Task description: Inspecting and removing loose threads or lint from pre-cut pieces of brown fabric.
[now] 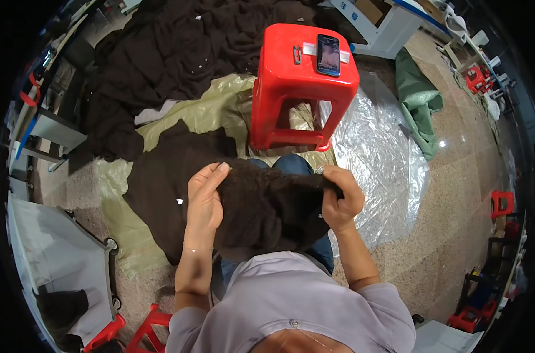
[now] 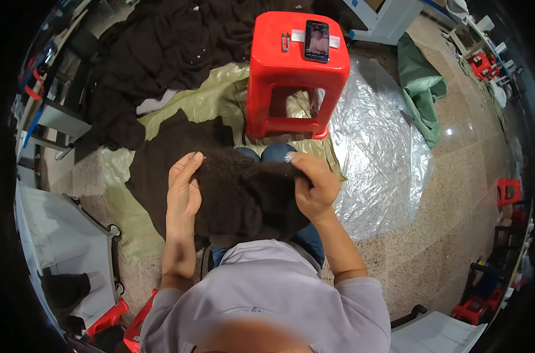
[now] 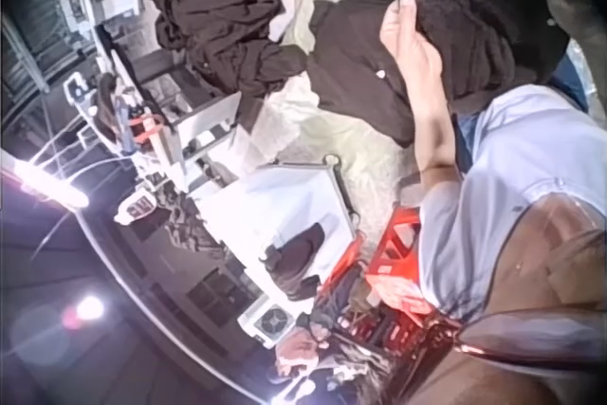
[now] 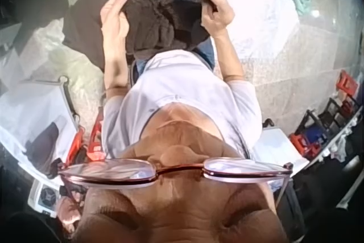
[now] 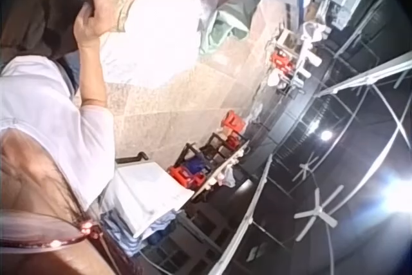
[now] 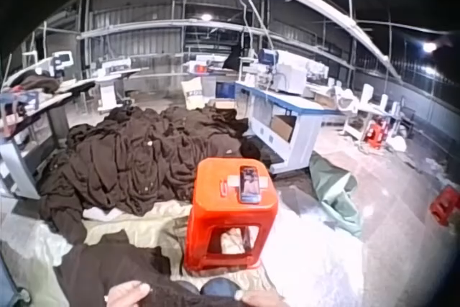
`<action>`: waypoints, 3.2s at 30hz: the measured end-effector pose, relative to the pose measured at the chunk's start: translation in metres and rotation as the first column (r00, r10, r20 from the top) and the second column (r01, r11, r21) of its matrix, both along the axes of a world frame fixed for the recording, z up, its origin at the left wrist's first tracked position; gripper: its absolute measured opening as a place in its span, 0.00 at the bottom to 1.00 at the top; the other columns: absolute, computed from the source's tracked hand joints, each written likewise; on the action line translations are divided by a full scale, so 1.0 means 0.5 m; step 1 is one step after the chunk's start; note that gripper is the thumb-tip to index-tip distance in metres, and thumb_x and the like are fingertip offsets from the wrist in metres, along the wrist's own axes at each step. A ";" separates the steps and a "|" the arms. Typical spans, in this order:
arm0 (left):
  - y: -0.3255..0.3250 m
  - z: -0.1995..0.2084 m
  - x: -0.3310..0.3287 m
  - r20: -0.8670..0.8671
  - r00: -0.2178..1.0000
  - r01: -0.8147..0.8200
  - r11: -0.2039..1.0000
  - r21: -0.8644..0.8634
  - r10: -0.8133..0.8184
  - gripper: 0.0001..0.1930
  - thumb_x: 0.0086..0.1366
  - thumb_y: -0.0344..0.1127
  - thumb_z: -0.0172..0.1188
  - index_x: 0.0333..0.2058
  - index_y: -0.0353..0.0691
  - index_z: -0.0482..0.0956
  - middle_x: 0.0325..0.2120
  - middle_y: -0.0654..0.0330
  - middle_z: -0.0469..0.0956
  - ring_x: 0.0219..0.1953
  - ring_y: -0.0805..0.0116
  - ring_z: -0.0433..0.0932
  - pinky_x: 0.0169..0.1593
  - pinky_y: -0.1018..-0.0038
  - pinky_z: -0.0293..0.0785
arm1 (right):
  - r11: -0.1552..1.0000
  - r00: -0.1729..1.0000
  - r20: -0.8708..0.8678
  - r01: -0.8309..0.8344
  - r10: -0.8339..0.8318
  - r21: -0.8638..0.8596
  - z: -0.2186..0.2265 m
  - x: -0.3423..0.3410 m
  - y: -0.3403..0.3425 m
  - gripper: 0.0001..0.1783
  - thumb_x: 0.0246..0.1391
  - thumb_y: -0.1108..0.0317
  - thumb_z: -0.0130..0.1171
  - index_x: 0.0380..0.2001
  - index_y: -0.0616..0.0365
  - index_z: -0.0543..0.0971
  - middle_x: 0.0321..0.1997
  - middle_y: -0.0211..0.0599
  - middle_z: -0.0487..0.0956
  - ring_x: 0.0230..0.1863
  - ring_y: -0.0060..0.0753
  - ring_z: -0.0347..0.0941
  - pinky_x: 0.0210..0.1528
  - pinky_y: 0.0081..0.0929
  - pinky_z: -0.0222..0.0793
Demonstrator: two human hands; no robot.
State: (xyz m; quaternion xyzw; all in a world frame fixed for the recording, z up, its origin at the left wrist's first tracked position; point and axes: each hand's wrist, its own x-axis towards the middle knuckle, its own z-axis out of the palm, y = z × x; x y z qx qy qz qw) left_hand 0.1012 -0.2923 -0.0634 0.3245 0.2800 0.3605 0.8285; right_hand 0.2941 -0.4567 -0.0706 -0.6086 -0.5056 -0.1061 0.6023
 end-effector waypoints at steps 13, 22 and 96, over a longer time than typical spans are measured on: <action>-0.069 -0.002 0.029 -0.125 0.977 0.197 0.963 0.183 -0.176 0.07 0.62 0.20 0.61 0.39 0.28 0.80 0.34 0.59 0.81 0.36 0.75 0.79 0.43 0.80 0.75 | 0.991 0.955 0.272 -0.094 0.117 -0.095 -0.001 -0.088 0.056 0.16 0.37 0.80 0.65 0.35 0.57 0.82 0.33 0.35 0.79 0.28 0.33 0.77 0.26 0.25 0.71; -0.064 -0.012 0.002 -0.303 0.950 0.223 0.832 0.508 -0.070 0.10 0.53 0.16 0.68 0.34 0.31 0.80 0.29 0.66 0.78 0.30 0.82 0.74 0.36 0.86 0.71 | 0.828 0.907 -0.067 -0.409 0.417 -0.383 0.026 -0.053 0.056 0.24 0.36 0.83 0.63 0.42 0.57 0.77 0.35 0.35 0.76 0.31 0.40 0.77 0.30 0.31 0.72; -0.061 -0.023 -0.052 -0.421 0.876 0.352 0.907 0.230 -0.234 0.08 0.54 0.20 0.69 0.34 0.32 0.83 0.30 0.63 0.82 0.32 0.79 0.79 0.39 0.82 0.75 | 0.674 0.836 -0.281 -0.546 0.470 -0.497 0.053 -0.082 0.064 0.05 0.57 0.68 0.60 0.33 0.57 0.75 0.27 0.38 0.76 0.25 0.45 0.73 0.26 0.36 0.66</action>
